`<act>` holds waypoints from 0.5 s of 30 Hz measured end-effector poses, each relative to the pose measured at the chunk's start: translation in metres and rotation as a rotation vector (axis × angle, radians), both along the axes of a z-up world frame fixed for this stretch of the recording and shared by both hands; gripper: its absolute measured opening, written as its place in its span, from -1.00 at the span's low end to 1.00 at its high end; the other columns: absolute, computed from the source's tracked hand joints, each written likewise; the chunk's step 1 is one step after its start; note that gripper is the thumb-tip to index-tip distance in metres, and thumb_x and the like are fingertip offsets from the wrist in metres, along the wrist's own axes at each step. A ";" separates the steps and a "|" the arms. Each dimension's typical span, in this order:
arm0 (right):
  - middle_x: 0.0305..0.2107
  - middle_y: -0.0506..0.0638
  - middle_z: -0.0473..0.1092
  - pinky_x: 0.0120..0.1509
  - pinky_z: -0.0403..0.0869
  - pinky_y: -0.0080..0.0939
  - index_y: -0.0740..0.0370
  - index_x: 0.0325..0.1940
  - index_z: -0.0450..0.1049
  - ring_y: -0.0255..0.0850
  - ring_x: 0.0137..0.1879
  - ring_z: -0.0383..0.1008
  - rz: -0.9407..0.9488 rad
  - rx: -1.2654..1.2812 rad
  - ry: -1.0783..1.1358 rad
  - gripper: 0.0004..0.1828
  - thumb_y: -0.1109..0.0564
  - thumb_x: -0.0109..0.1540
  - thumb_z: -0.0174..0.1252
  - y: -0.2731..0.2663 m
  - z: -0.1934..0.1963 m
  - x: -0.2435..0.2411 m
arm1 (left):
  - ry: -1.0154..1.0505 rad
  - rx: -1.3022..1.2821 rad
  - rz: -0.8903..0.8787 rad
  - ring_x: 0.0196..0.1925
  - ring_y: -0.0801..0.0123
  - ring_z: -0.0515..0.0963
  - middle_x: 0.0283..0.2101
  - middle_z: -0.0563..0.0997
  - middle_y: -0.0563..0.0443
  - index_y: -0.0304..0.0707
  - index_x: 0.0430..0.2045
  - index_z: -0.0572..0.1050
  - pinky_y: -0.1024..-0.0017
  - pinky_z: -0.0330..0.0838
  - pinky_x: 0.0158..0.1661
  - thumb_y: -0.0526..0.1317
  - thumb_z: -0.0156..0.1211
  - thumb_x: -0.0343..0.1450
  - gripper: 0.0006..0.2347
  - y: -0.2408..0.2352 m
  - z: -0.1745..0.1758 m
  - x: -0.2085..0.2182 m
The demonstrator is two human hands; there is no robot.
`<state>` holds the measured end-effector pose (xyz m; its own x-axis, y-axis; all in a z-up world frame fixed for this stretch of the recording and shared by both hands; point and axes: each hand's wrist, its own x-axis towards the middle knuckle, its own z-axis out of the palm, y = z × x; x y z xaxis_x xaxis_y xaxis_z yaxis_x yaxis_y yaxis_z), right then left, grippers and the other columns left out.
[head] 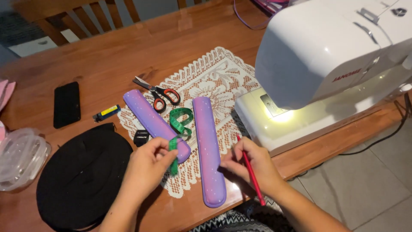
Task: Measuring and marking fabric tubes with a tape measure and pen, and assembling straps with buckles.
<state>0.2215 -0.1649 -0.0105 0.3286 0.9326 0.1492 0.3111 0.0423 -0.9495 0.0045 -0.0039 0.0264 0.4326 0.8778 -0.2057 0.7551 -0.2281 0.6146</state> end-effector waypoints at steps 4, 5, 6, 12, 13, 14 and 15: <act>-0.35 0.14 0.68 -0.11 0.67 -0.26 0.09 -0.44 0.19 -0.19 -0.19 0.74 0.142 0.090 0.183 -0.58 0.19 0.13 0.40 0.004 0.010 -0.011 | -0.534 -0.277 -0.077 -0.64 0.60 0.26 -0.68 0.38 0.18 -0.23 -0.56 0.57 0.59 0.13 -0.58 -0.38 0.44 0.36 -0.87 -0.038 -0.010 0.015; -0.35 0.13 0.68 -0.11 0.61 -0.28 0.09 -0.46 0.19 -0.24 -0.22 0.71 0.178 0.068 0.204 -0.55 0.16 0.10 0.44 0.005 0.014 -0.014 | -0.601 -0.349 -0.071 -0.66 0.59 0.30 -0.69 0.41 0.15 -0.29 -0.56 0.58 0.60 0.17 -0.60 -0.44 0.44 0.36 -0.87 -0.050 -0.005 0.021; -0.35 0.13 0.68 -0.11 0.61 -0.28 0.09 -0.46 0.19 -0.24 -0.22 0.71 0.178 0.063 0.207 -0.55 0.16 0.10 0.44 0.004 0.014 -0.015 | -0.599 -0.354 -0.068 -0.66 0.59 0.30 -0.69 0.41 0.15 -0.29 -0.56 0.58 0.60 0.17 -0.60 -0.44 0.44 0.36 -0.87 -0.054 -0.009 0.023; -0.53 -0.15 0.46 -0.25 0.40 -0.42 0.04 -0.46 0.24 -0.40 -0.30 0.55 0.159 -0.071 0.154 -0.51 0.14 0.05 0.55 -0.003 -0.004 -0.015 | -0.687 -0.382 0.020 -0.57 0.61 0.44 -0.66 0.52 0.10 -0.27 -0.56 0.60 0.62 0.33 -0.48 -0.38 0.49 0.30 -0.88 -0.074 -0.037 0.025; -0.55 -0.16 0.47 -0.29 0.39 -0.39 0.05 -0.46 0.27 -0.41 -0.37 0.47 0.140 -0.083 0.129 -0.54 0.14 0.05 0.55 -0.004 -0.003 -0.017 | -0.685 -0.382 0.069 -0.53 0.59 0.47 -0.55 0.59 0.05 -0.30 -0.46 0.62 0.61 0.42 -0.44 -0.38 0.49 0.28 -0.89 -0.078 -0.037 0.025; -0.56 -0.16 0.48 -0.32 0.37 -0.37 0.05 -0.46 0.31 -0.42 -0.43 0.40 0.122 -0.094 0.103 -0.56 0.13 0.05 0.55 -0.005 -0.002 -0.019 | -0.684 -0.381 0.117 -0.49 0.56 0.50 -0.44 0.66 0.00 -0.32 -0.35 0.64 0.60 0.50 -0.40 -0.38 0.49 0.27 -0.84 -0.081 -0.037 0.024; -0.56 -0.16 0.48 -0.32 0.37 -0.37 0.05 -0.46 0.31 -0.42 -0.43 0.40 0.124 -0.097 0.103 -0.56 0.13 0.05 0.55 -0.007 -0.006 -0.020 | -0.685 -0.384 0.120 -0.49 0.56 0.50 -0.44 0.66 0.00 -0.32 -0.35 0.64 0.60 0.50 -0.40 -0.38 0.49 0.27 -0.84 -0.087 -0.031 0.019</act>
<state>0.2014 -0.1718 -0.0163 0.2193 0.9753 0.0280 0.2101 -0.0192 -0.9775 0.0235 -0.0910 -0.0042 0.4792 0.8482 -0.2256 0.1869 0.1526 0.9705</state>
